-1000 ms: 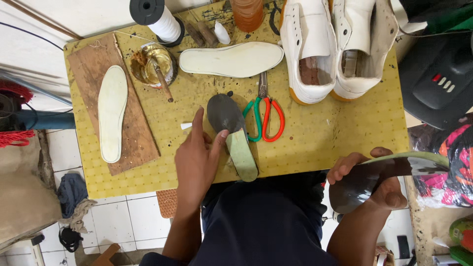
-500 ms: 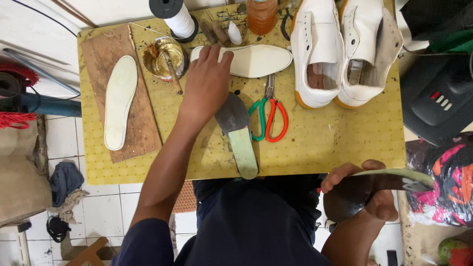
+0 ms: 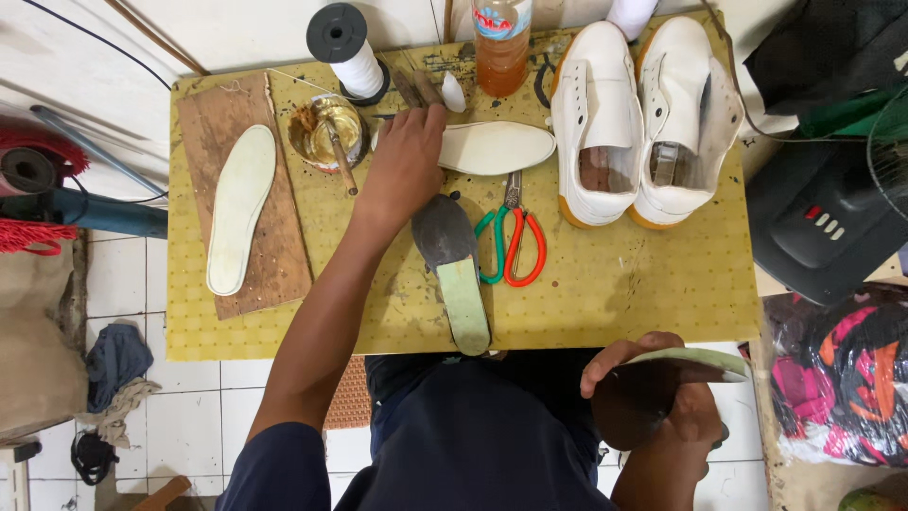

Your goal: The person aligns a dark rubber sole with a white foam insole, pressing the edges together to bond them. They then flip the combined insole, smooth the surface, and place it into a white shoe to check the fit.

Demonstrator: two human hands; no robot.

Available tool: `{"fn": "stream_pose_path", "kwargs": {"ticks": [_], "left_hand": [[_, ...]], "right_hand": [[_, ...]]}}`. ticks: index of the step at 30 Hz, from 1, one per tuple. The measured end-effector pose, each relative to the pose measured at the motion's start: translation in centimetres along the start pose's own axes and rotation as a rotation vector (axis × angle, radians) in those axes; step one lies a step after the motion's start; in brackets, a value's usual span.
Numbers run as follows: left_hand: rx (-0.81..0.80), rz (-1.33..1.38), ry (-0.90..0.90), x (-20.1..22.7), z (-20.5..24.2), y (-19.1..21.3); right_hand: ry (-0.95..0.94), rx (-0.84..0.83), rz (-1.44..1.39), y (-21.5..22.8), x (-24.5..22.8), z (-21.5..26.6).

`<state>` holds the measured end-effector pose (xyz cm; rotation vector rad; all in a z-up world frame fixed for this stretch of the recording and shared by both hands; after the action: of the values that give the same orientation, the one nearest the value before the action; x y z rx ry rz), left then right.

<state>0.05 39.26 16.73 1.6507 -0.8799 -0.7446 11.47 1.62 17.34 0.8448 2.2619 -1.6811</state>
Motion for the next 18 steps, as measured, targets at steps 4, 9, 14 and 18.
{"fn": "stream_pose_path", "kwargs": {"ticks": [4, 9, 14, 18], "left_hand": [[0.028, 0.046, -0.024, 0.2, -0.1, 1.4], [0.242, -0.034, -0.076, 1.0, 0.4, 4.3], [0.297, -0.008, -0.094, 0.8, 0.8, 3.9], [0.481, 0.107, -0.065, 1.0, 1.7, 6.9]], "right_hand": [[0.052, -0.058, -0.003, 0.5, -0.1, -0.2], [-0.006, -0.114, 0.007, 1.1, 0.1, 0.0], [0.105, 0.145, 0.145, -3.3, 0.8, -1.4], [-0.019, -0.163, 0.055, -0.1, 0.1, -0.7]]}}
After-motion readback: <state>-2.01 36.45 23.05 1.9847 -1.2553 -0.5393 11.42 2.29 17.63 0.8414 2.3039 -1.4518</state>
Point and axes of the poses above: each hand's wrist, its own z-axis away from the middle knuckle, its own y-axis out of the back of the hand, x = y × z, the point moved 5 cm from there along -z, towards the middle knuckle, and after that the axes turned 8 degrees about -z, right-handed, at the moved point
